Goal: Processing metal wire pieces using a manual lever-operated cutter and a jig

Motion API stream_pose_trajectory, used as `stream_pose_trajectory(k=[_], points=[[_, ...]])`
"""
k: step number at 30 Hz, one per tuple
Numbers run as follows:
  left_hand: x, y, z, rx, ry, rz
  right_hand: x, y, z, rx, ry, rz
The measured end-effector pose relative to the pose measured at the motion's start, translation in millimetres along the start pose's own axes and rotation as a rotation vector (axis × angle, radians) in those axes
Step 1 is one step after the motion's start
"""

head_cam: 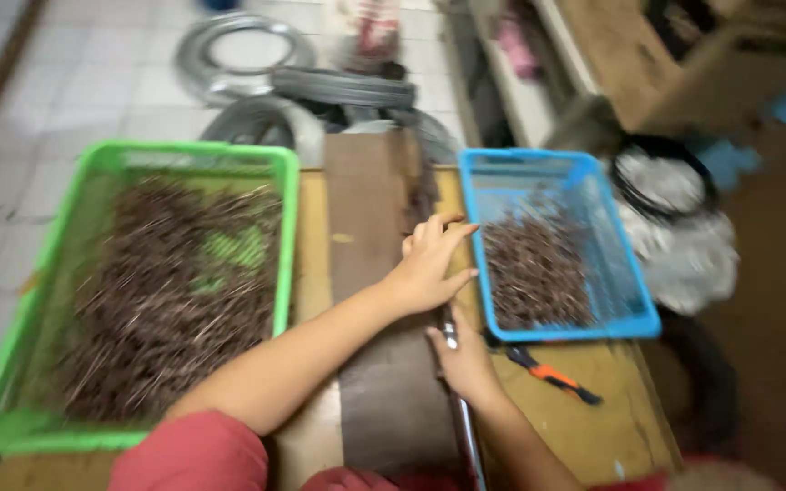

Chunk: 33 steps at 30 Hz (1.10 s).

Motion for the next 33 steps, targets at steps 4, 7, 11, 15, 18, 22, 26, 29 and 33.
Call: stream_pose_trajectory(k=[4,7,11,15,18,22,26,29,33], points=[[62,24,80,-0.207,-0.163,0.149,-104,-62,-29,0.055,0.093,0.043],[138,54,146,-0.361,-0.333,0.234,-117,-71,-30,-0.019,0.115,0.025],[183,126,231,-0.238,-0.415,0.873,-113,-69,-29,-0.009,0.097,-0.042],[199,160,241,-0.225,-0.360,0.950,-83,-49,-22,0.007,0.087,-0.181],[217,146,225,-0.162,-0.487,0.899,-85,-50,-24,0.009,0.034,-0.177],[246,139,199,0.009,-0.605,0.904,-92,-57,-23,-0.010,0.091,-0.101],[275,143,188,-0.043,-0.674,0.881,-88,-50,-24,-0.005,0.048,-0.179],[291,146,198,-0.206,-0.601,0.835,-94,-56,-26,-0.011,0.019,-0.153],[304,155,210,-0.422,-0.414,0.822,-93,-54,-26,-0.016,-0.026,-0.110]])
Point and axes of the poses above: each hand's wrist, its own y-axis away from the middle knuckle, its own z-axis out of the back of the hand, x = y × z, the point moved 5 cm from there along -y, towards the middle knuckle
